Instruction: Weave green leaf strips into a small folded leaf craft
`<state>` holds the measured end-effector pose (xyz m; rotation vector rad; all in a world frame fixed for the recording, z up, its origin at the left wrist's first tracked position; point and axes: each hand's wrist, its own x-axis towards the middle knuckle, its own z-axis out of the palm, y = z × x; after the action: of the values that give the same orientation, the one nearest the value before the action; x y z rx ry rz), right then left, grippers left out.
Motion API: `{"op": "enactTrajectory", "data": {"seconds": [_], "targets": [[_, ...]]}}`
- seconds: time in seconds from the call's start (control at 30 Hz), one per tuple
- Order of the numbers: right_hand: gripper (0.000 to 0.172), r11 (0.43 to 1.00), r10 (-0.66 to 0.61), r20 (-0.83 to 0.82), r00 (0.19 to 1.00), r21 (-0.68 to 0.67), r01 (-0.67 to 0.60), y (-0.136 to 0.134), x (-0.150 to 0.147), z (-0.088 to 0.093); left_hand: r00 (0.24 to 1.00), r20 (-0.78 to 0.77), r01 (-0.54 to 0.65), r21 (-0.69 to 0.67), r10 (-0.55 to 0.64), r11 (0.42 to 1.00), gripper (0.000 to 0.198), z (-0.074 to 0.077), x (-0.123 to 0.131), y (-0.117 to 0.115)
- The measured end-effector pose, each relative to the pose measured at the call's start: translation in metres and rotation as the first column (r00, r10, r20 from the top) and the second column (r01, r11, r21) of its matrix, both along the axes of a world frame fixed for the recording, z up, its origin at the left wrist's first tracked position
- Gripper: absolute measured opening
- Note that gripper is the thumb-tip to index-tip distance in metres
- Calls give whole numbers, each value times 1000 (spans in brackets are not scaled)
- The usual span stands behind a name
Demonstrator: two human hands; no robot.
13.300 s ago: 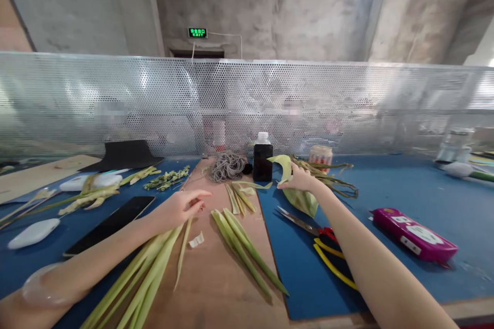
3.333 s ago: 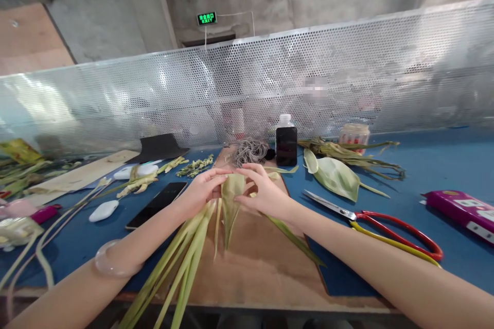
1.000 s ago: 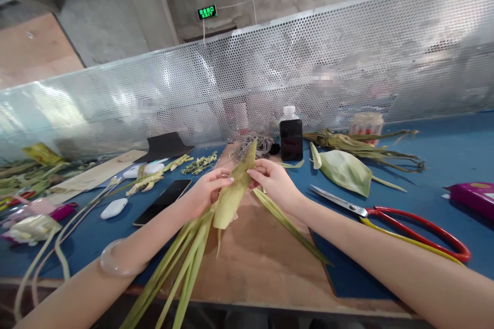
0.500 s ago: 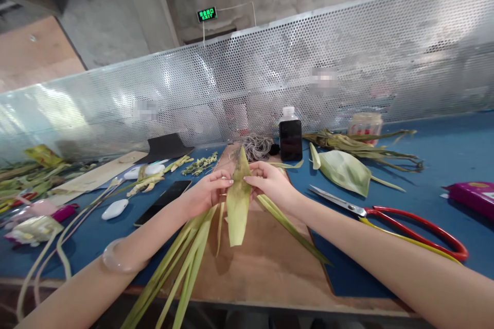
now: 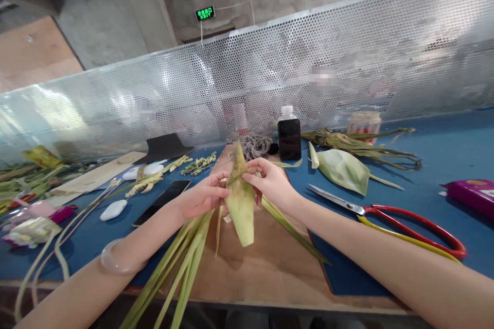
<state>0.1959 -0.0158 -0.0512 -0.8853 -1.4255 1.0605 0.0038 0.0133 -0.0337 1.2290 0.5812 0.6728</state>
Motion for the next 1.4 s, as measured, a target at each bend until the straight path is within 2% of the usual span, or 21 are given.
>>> {"op": "enactTrajectory", "data": {"seconds": [0.13,0.3,0.43,0.57,0.83,0.97,1.13,1.27,1.4], "targets": [[24,999,-44,59,997,19,43,-1,1,0,996,-7,-89,-10,89,996,24,-3,2,3],[25,998,53,72,996,-32,-51,-1,-1,0,996,-33,-87,-35,86,996,13,0,3,0],[23,995,87,67,994,-63,-82,-1,-3,0,999,-21,-29,-34,28,999,14,1,4,-2],[21,992,93,69,993,-87,-87,2,-3,-2,999,-31,-24,1,24,1000,27,-1,3,1],[13,997,35,173,984,-70,-23,1,-5,-4,988,-44,-144,121,150,982,25,-4,4,1],[11,999,4,172,985,-42,3,1,-5,-5,975,-14,-217,122,220,968,24,-4,4,2],[11,998,30,141,990,-62,-22,-1,-3,-2,958,-13,-276,213,285,937,25,-4,3,3],[11,998,34,133,991,-51,-27,0,-3,-4,948,25,-315,234,318,920,26,-3,5,2],[17,998,29,152,988,-64,-19,3,-2,-8,931,18,-352,310,365,883,26,-2,5,1]]}}
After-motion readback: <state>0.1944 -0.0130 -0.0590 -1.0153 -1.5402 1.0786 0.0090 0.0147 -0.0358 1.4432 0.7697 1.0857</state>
